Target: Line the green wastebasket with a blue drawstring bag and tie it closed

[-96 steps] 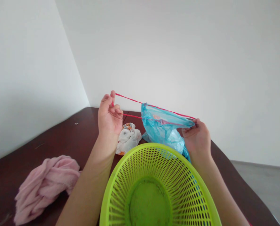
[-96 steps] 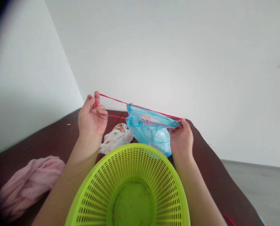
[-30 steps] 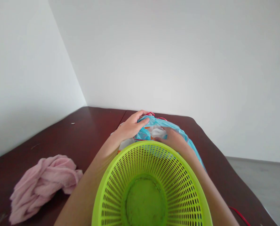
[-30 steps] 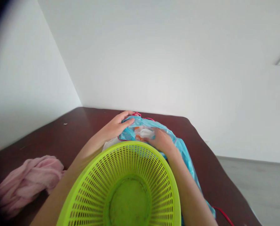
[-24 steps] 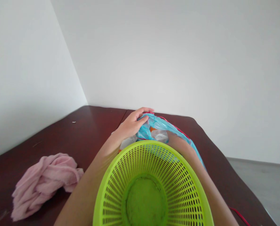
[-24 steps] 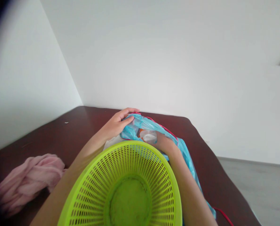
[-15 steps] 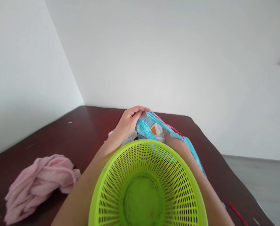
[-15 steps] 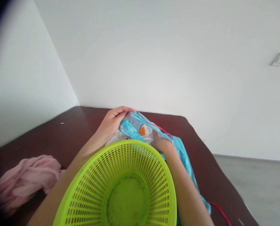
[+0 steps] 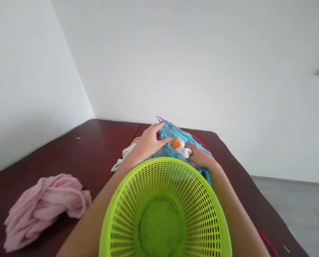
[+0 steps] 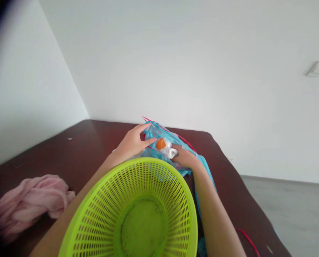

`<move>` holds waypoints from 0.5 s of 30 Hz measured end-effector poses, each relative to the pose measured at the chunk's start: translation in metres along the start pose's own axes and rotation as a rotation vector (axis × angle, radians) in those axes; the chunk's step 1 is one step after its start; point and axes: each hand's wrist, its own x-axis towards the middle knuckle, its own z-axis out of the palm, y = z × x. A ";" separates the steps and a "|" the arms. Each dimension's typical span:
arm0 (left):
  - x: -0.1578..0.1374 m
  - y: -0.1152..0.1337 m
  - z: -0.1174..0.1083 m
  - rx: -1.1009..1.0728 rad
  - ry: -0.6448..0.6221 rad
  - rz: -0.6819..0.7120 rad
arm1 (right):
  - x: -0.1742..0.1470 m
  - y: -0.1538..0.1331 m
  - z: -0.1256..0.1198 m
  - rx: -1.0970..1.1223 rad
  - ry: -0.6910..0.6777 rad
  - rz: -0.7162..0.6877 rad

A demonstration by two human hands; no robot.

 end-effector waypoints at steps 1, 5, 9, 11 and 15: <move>0.000 -0.002 0.000 0.011 0.006 0.008 | 0.001 0.003 -0.004 0.108 0.014 -0.047; 0.000 -0.011 -0.006 0.105 -0.024 0.017 | -0.003 0.003 -0.014 0.532 0.102 -0.198; -0.003 -0.019 -0.009 0.181 -0.085 -0.012 | -0.012 -0.007 -0.020 0.694 0.166 -0.207; -0.003 -0.022 -0.010 0.197 -0.095 -0.010 | -0.014 -0.011 -0.023 0.774 0.275 -0.199; -0.002 -0.025 -0.016 0.244 -0.045 -0.045 | -0.009 -0.015 -0.024 0.822 0.550 -0.169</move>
